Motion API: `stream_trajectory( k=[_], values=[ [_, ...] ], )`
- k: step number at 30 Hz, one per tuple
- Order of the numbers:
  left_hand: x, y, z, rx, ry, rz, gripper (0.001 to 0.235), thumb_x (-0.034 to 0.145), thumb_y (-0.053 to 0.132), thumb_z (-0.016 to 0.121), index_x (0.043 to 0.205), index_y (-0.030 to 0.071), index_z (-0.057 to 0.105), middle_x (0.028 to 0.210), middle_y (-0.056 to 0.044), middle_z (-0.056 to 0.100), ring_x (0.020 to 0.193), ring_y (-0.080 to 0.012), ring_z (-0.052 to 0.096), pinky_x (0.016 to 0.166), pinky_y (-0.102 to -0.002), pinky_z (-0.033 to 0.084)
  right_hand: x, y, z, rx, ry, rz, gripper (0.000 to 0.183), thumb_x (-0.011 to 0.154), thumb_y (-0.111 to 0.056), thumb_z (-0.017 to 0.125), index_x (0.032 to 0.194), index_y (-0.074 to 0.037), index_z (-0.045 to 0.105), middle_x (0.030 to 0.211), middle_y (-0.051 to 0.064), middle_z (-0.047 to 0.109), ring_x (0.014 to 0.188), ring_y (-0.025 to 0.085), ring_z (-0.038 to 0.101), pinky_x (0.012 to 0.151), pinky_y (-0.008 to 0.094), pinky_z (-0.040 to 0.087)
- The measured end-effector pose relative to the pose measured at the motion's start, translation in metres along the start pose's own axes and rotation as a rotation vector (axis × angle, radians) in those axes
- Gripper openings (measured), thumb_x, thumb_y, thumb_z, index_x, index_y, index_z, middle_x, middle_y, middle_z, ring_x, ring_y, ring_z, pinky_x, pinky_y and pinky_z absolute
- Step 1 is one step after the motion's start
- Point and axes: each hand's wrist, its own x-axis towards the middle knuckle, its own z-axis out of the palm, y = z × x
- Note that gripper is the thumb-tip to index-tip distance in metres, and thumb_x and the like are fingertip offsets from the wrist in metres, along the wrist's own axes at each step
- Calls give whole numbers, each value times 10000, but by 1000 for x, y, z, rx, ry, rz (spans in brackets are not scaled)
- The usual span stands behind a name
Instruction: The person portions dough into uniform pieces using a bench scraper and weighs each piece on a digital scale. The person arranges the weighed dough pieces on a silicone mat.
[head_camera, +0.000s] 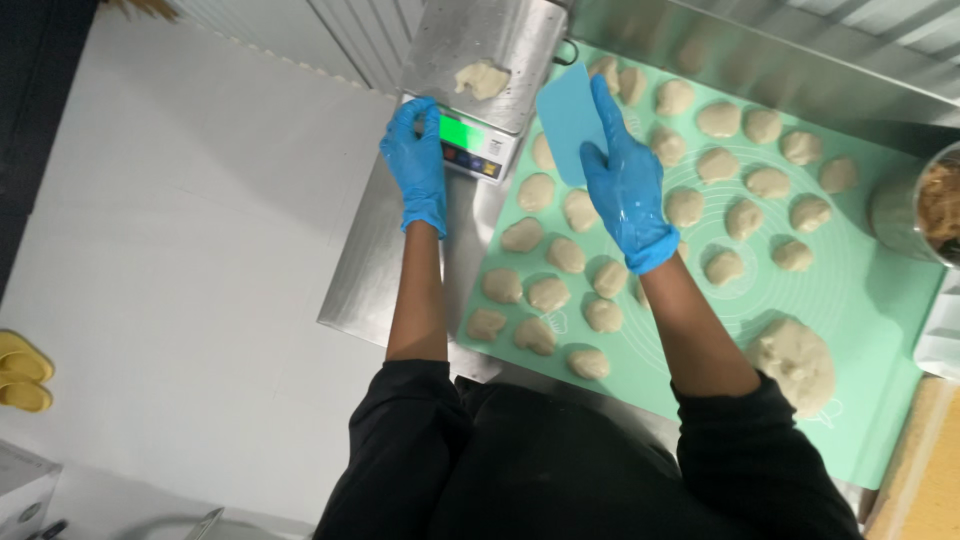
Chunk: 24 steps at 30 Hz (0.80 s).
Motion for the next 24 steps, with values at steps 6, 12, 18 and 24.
stream_trajectory(
  k=[6, 12, 18, 24],
  values=[
    [22, 18, 21, 308, -78, 217, 255, 816, 319, 808, 1020, 170, 771, 1150, -38, 686, 1102, -294, 589, 929, -474, 398, -28, -6, -20, 44, -14, 35, 707, 1011, -121, 613, 1637, -268, 318, 1045, 175, 747, 851, 310, 753, 776, 396, 586],
    [26, 4, 25, 281, -19, 105, 93, 833, 265, 785, 898, 205, 754, 1174, 29, 695, 1129, -239, 608, 960, -440, 380, 0, -20, 7, -101, -76, -139, 688, 1017, -119, 612, 1630, -295, 355, 1068, 181, 729, 807, 351, 713, 747, 417, 569],
    [30, -12, 20, 265, 1, 99, 80, 828, 254, 778, 890, 211, 751, 1210, 24, 696, 1149, -244, 612, 964, -440, 383, 74, -25, 79, -255, -1, -431, 765, 957, -60, 614, 1641, -250, 331, 1058, 147, 728, 773, 347, 698, 676, 430, 556],
    [29, 5, -2, 169, 32, 64, 95, 853, 228, 749, 921, 161, 746, 1176, -13, 725, 1092, -257, 656, 953, -424, 439, 116, -37, 130, -517, -76, -283, 834, 894, -38, 605, 1655, -215, 312, 902, 159, 710, 718, 326, 688, 650, 438, 551]
  ],
)
